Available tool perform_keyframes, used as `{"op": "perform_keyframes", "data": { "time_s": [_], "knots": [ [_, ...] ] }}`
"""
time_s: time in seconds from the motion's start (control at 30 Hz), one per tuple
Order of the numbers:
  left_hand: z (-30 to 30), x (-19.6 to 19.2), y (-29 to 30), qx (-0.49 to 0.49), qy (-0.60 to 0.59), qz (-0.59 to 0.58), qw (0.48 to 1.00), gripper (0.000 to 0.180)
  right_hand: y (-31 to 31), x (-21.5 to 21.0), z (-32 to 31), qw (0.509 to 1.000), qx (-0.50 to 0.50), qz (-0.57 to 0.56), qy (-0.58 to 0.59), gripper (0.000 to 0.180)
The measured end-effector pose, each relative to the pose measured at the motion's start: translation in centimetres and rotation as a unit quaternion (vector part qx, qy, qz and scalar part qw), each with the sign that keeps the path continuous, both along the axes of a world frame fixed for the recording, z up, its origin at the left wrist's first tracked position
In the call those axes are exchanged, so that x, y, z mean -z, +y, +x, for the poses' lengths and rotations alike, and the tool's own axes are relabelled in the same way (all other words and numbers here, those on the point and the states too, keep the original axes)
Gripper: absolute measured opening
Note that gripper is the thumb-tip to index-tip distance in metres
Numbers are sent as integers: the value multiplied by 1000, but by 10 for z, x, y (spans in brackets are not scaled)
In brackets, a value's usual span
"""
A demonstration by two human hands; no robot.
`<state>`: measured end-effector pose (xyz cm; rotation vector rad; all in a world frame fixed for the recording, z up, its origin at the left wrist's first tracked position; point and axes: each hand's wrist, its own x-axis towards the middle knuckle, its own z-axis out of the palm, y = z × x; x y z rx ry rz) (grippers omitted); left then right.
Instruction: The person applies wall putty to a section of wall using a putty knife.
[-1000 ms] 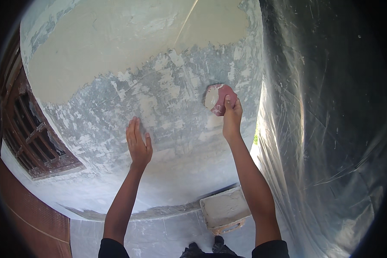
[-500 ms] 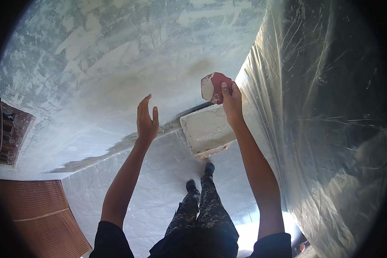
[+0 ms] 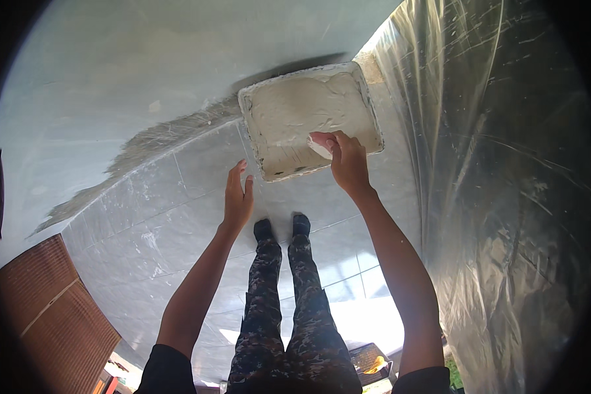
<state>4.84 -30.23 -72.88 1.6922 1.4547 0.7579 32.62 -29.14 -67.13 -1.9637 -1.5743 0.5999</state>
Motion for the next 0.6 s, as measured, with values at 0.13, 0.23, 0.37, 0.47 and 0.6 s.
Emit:
{"op": "perform_keyframes", "data": {
  "time_s": [0.13, 0.23, 0.37, 0.47, 0.6],
  "knots": [
    [20, 42, -2, -24, -6, -38, 999, 46, 8, 38, -2, 993, -59, 31, -93, 13],
    [26, 55, 2, -22, 3, -45, 999, 49, 18, 47, -9, 984, -95, 73, -131, 11],
    [30, 68, -3, -31, -9, -25, 999, 50, 18, 58, -16, 977, -113, 89, -155, 14],
    [33, 69, -6, -35, -31, -21, 999, 50, 17, 67, -15, 968, -148, 83, -183, 18],
    [31, 69, -6, -42, -22, -31, 998, 50, 13, 71, -18, 961, -171, 103, -193, 22]
  ]
}}
